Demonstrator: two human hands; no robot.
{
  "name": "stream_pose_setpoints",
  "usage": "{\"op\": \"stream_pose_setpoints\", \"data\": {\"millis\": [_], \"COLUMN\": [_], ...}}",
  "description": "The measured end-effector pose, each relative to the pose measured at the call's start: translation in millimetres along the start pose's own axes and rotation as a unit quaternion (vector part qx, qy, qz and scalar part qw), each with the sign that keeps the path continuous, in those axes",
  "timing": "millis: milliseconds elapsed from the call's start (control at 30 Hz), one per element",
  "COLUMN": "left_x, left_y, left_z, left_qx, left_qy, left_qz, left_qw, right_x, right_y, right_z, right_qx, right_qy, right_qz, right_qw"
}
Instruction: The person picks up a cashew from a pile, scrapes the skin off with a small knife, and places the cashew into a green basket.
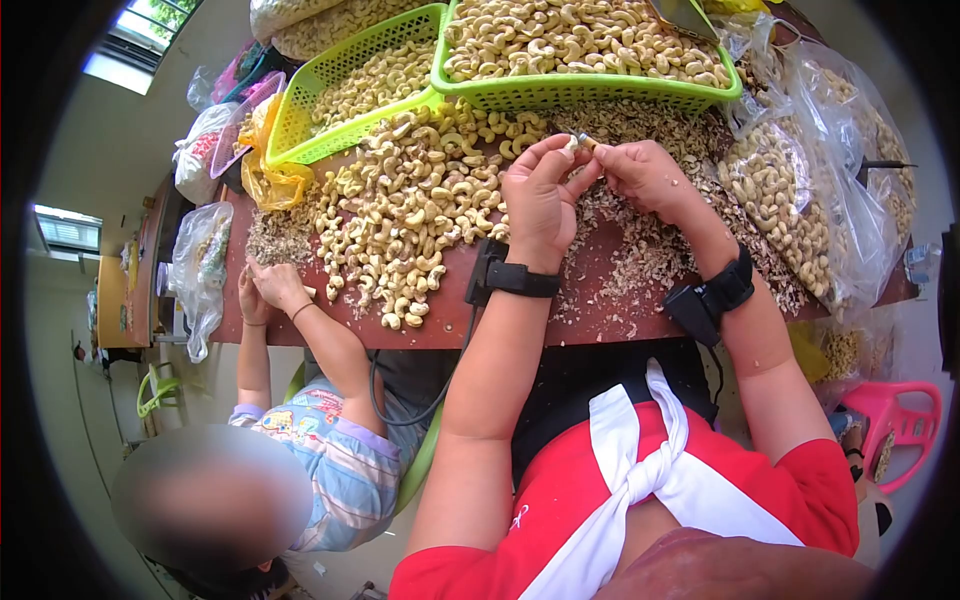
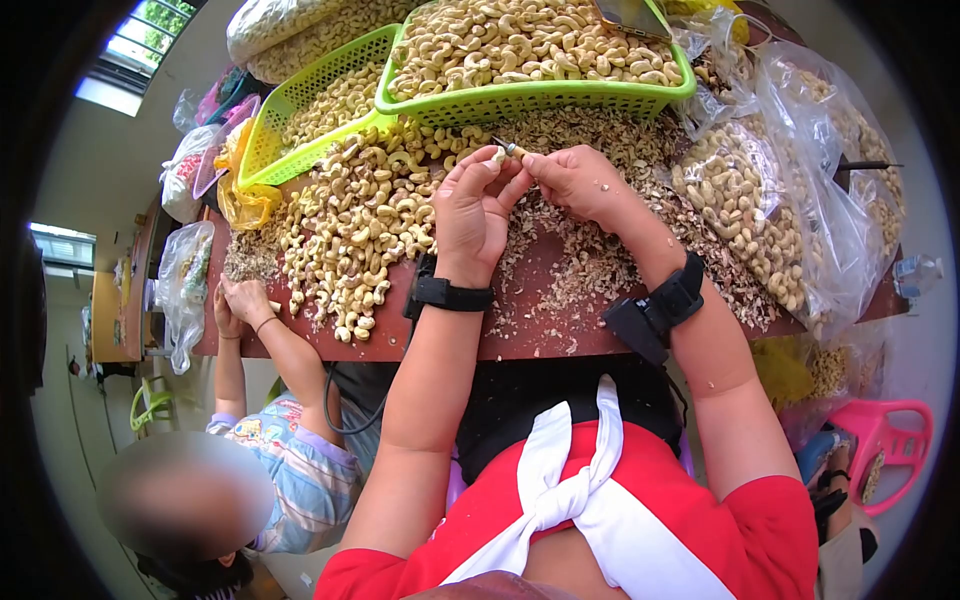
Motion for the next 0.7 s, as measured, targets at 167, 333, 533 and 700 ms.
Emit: {"op": "stream_pose_setpoints", "data": {"millis": [167,333,533,700], "left_x": [1.2,3.0,2.2,1.9], "left_y": [1.6,1.5,4.0,6.2], "left_z": [-0.9,-1.3,-1.6,-5.7], "left_qx": [0.016,0.035,-0.008,0.044], "left_qy": [0.001,0.007,0.020,-0.022], "left_qz": [0.015,0.015,0.017,-0.002], "left_qw": [1.000,0.999,1.000,0.999], "right_x": [0.4,-0.6,-0.5,4.1], "right_y": [-0.8,-2.8,2.2,3.1], "right_z": [-0.2,1.0,0.3,-1.8], "right_qx": [-0.003,-0.022,-0.015,-0.003], "right_qy": [-0.008,-0.001,-0.016,0.009], "right_qz": [-0.001,-0.006,0.001,0.030], "right_qw": [1.000,1.000,1.000,1.000]}}
Point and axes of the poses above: each hand's wrist, its own z-axis away from the middle knuckle, its own y-axis out of the back of the hand, x = y × z, the point moved 1 cm from there along -z, towards the middle knuckle, and after that the axes turned 2 degrees about -z, right-handed, at the moved point
